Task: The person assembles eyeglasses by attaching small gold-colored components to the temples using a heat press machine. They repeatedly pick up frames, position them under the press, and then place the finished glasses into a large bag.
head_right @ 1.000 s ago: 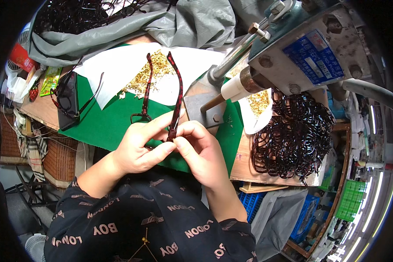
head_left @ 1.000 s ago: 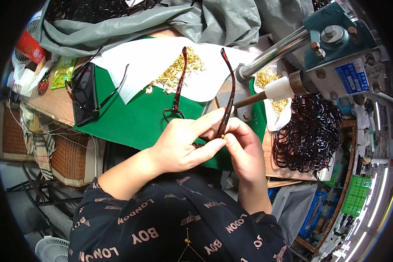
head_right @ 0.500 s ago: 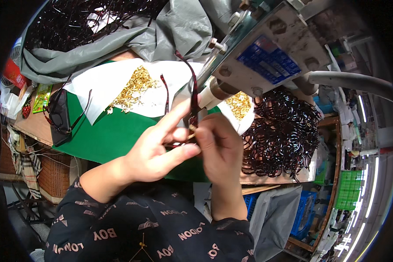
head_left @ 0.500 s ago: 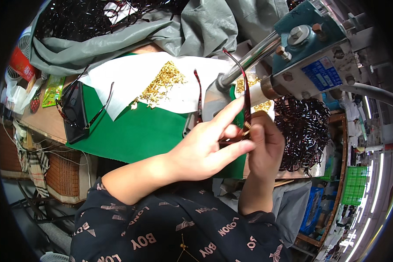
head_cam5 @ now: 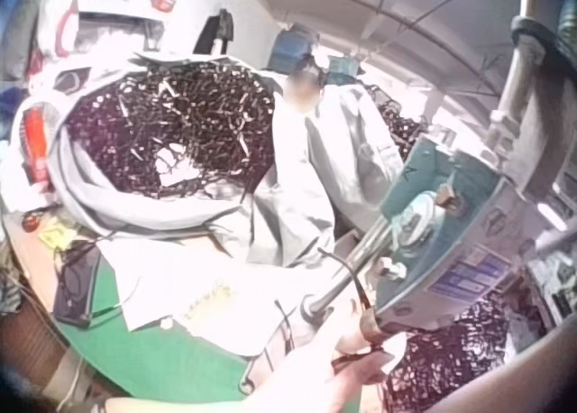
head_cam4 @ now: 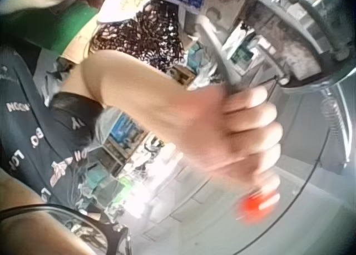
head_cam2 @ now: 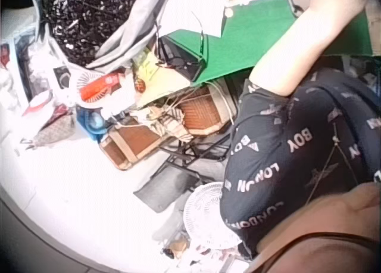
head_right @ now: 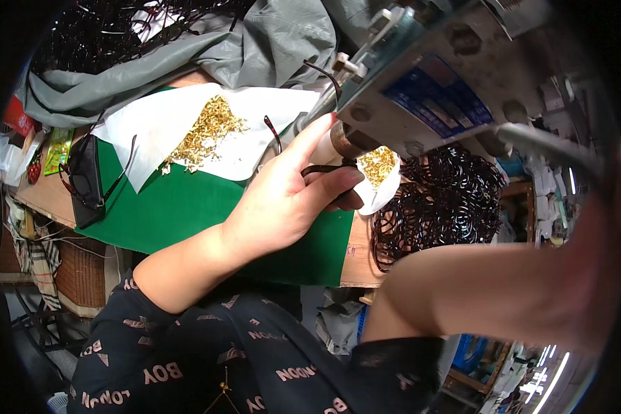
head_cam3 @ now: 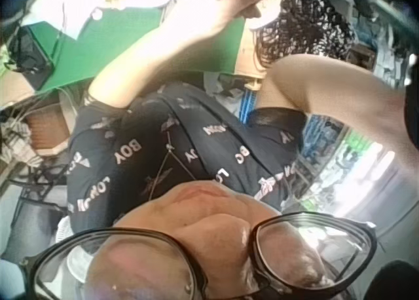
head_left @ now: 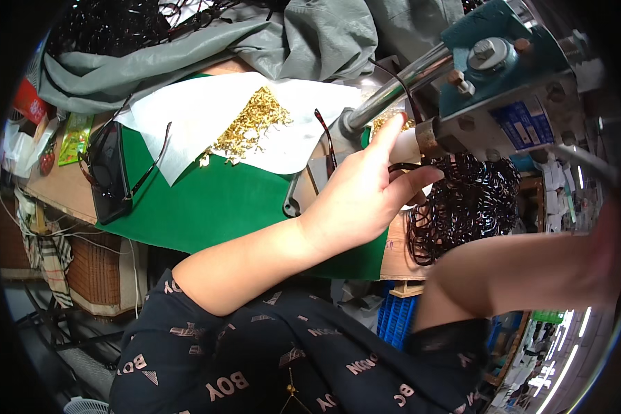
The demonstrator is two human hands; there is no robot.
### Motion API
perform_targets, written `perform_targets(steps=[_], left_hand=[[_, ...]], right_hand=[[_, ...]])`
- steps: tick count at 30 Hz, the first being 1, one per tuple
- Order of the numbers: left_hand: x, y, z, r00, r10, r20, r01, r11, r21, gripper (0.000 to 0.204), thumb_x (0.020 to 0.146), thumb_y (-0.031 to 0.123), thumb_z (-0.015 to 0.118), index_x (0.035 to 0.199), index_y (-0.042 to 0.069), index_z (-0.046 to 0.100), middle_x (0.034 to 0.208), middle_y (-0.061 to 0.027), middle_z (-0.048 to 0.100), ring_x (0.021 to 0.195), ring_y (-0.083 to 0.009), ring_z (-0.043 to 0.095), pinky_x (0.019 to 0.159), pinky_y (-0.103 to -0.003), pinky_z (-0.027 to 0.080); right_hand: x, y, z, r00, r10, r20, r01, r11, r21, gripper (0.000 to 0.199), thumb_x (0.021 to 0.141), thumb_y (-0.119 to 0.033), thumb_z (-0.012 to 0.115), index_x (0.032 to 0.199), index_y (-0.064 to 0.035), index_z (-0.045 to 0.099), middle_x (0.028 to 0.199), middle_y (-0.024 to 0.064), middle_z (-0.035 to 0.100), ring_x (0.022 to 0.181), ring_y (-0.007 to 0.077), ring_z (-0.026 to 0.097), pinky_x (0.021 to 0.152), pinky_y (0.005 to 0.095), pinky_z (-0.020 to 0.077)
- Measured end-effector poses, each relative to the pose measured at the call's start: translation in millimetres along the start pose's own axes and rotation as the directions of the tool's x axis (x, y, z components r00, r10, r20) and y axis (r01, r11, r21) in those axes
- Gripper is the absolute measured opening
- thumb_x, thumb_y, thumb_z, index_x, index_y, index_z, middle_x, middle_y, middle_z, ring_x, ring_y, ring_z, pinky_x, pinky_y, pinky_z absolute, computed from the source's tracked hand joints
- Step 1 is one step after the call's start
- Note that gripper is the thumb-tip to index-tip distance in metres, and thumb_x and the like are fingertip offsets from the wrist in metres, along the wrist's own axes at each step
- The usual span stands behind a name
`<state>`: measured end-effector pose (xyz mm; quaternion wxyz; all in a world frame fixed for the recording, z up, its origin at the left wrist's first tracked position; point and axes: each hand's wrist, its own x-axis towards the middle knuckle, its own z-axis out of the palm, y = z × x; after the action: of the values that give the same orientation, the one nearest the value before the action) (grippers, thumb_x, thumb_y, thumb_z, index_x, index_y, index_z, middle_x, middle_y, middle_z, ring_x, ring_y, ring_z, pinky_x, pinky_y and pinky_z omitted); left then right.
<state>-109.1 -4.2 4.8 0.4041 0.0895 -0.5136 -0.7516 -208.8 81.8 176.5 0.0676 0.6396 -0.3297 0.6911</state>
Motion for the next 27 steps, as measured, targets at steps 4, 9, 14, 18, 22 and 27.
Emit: perform_targets(steps=[4, 9, 14, 18, 22, 27], left_hand=[[2.5, -21.9, -1.6, 0.992, 0.107, -0.060, -0.099, 0.987, 0.124, 0.065, 0.088, 0.024, 0.060, 0.136, -0.002, 0.025, 0.087, -0.0170, 0.062, 0.070, -0.0173, 0.059, 0.064, -0.031, 0.048], [-7.5, 10.4, -23.0, 0.983, 0.181, 0.010, -0.155, 0.811, 0.565, 0.065, 0.087, 0.029, 0.059, 0.135, -0.004, 0.030, 0.072, -0.0176, 0.059, 0.061, -0.0257, 0.060, 0.056, -0.034, 0.048], [-120.0, 82.6, -88.2, 0.929, 0.342, -0.143, 0.093, 0.158, 0.983, 0.058, 0.082, 0.026, 0.063, 0.128, -0.002, 0.041, 0.077, -0.0146, 0.062, 0.063, -0.0297, 0.062, 0.053, -0.035, 0.049], [-171.6, 127.2, -121.5, 0.832, 0.129, -0.539, 0.504, 0.228, 0.833, 0.047, 0.080, 0.018, 0.065, 0.119, -0.002, 0.049, 0.060, -0.0110, 0.058, 0.049, -0.0233, 0.058, 0.048, -0.029, 0.045], [-167.4, 133.4, -151.4, 0.898, -0.050, -0.438, 0.427, 0.342, 0.837, 0.041, 0.079, 0.017, 0.064, 0.114, -0.001, 0.056, 0.068, -0.0104, 0.062, 0.054, -0.0198, 0.060, 0.052, -0.027, 0.047], [-104.6, 128.6, -199.3, 0.994, 0.109, -0.031, 0.062, -0.288, 0.956, 0.030, 0.069, 0.015, 0.066, 0.097, 0.005, 0.062, 0.091, -0.0106, 0.055, 0.092, -0.0279, 0.052, 0.079, -0.036, 0.044]], right_hand=[[-47.5, -0.4, 29.1, 0.871, -0.319, -0.374, 0.216, 0.932, -0.293, 0.047, 0.081, -0.035, 0.051, 0.053, -0.0165, 0.018, 0.053, -0.0033, 0.015, 0.055, 0.0134, 0.020, 0.055, 0.0322, 0.0223], [-8.8, 22.2, -17.1, 0.984, -0.116, -0.133, 0.132, 0.985, 0.115, 0.032, 0.086, -0.035, 0.051, 0.085, -0.0025, 0.052, 0.083, 0.0128, 0.048, 0.085, 0.0271, 0.047, 0.083, 0.0441, 0.0409], [-64.3, 40.0, -23.5, 0.955, -0.107, -0.278, 0.010, 0.945, -0.327, 0.047, 0.094, -0.029, 0.047, 0.128, 0.0026, 0.042, 0.119, 0.0210, 0.052, 0.113, 0.0285, 0.050, 0.096, 0.0370, 0.0421], [-112.9, 73.6, -32.7, 0.977, 0.084, -0.198, -0.157, 0.908, -0.389, 0.036, 0.095, -0.021, 0.038, 0.124, -0.0001, 0.045, 0.118, 0.0168, 0.054, 0.111, 0.0257, 0.050, 0.095, 0.0350, 0.0388], [-129.4, 82.4, -34.5, 0.977, 0.158, -0.140, -0.188, 0.951, -0.244, 0.037, 0.095, -0.020, 0.036, 0.126, -0.0007, 0.044, 0.116, 0.0139, 0.054, 0.108, 0.0246, 0.051, 0.093, 0.0331, 0.0370], [-142.4, 59.8, -34.1, 0.952, 0.256, -0.170, -0.307, 0.802, -0.512, 0.037, 0.091, -0.012, 0.043, 0.126, 0.0010, 0.042, 0.112, 0.0126, 0.052, 0.105, 0.0204, 0.048, 0.091, 0.0314, 0.0363]])
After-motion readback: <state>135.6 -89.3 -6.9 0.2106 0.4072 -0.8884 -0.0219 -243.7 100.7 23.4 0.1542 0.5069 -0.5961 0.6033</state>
